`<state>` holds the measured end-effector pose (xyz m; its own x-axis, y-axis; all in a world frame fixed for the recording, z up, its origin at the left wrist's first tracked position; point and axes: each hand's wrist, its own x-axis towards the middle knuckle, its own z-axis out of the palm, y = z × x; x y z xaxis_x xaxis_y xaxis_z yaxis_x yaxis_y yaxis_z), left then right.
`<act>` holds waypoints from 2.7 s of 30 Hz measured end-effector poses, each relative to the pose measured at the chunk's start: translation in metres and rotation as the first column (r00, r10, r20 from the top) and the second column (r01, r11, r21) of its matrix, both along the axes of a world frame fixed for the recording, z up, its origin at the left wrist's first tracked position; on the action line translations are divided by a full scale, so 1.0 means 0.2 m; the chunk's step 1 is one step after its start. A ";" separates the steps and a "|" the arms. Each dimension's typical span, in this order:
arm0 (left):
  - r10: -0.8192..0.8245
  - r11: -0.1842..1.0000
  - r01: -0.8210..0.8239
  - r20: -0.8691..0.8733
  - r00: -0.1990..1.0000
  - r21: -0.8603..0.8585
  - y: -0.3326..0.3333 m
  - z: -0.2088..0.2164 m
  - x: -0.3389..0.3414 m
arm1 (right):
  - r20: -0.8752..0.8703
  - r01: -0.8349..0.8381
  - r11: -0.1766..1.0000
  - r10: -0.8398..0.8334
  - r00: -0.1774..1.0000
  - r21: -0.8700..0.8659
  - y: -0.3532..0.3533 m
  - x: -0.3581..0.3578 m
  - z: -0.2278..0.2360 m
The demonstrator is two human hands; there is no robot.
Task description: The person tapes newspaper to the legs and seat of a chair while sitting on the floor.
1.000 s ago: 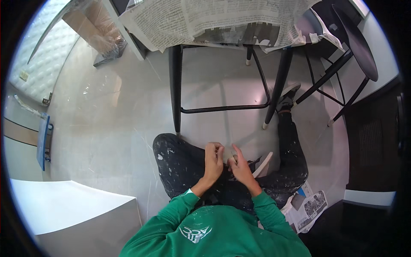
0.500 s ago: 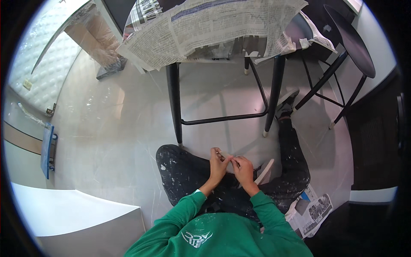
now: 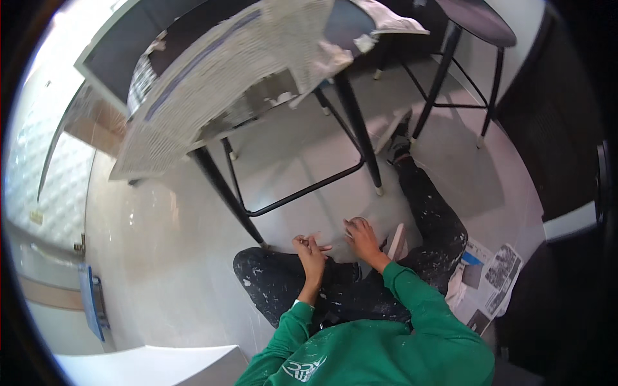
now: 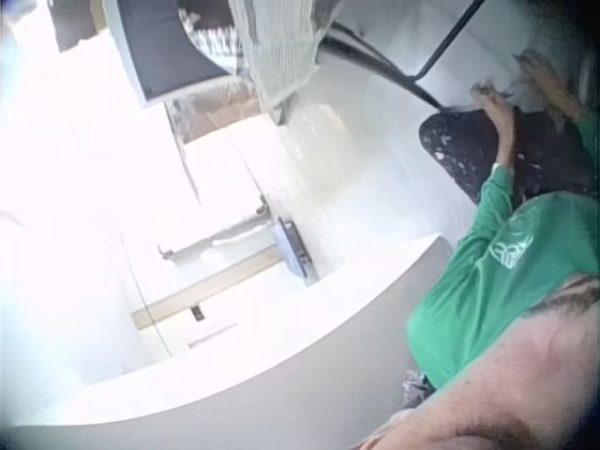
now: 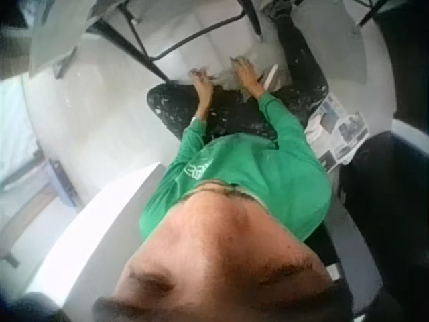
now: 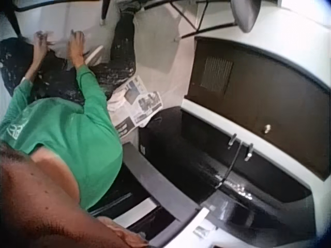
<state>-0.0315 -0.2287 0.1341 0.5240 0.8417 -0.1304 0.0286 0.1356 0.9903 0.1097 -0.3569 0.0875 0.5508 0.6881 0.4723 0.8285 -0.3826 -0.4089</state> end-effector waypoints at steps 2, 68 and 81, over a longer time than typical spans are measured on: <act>-0.042 0.999 0.042 -0.012 0.999 0.022 -0.04 0.06 -0.02 | -0.331 0.087 0.981 -0.025 0.943 0.175 0.01 -0.07 0.03; -0.081 -0.054 0.503 -0.506 0.859 0.862 0.80 2.13 1.01 | 0.104 -0.292 0.950 0.303 0.947 -0.109 0.75 1.15 2.69; -0.047 0.011 0.471 -0.470 0.881 0.882 0.83 2.12 1.04 | -0.013 -0.273 0.960 0.272 0.962 -0.070 0.87 1.22 2.69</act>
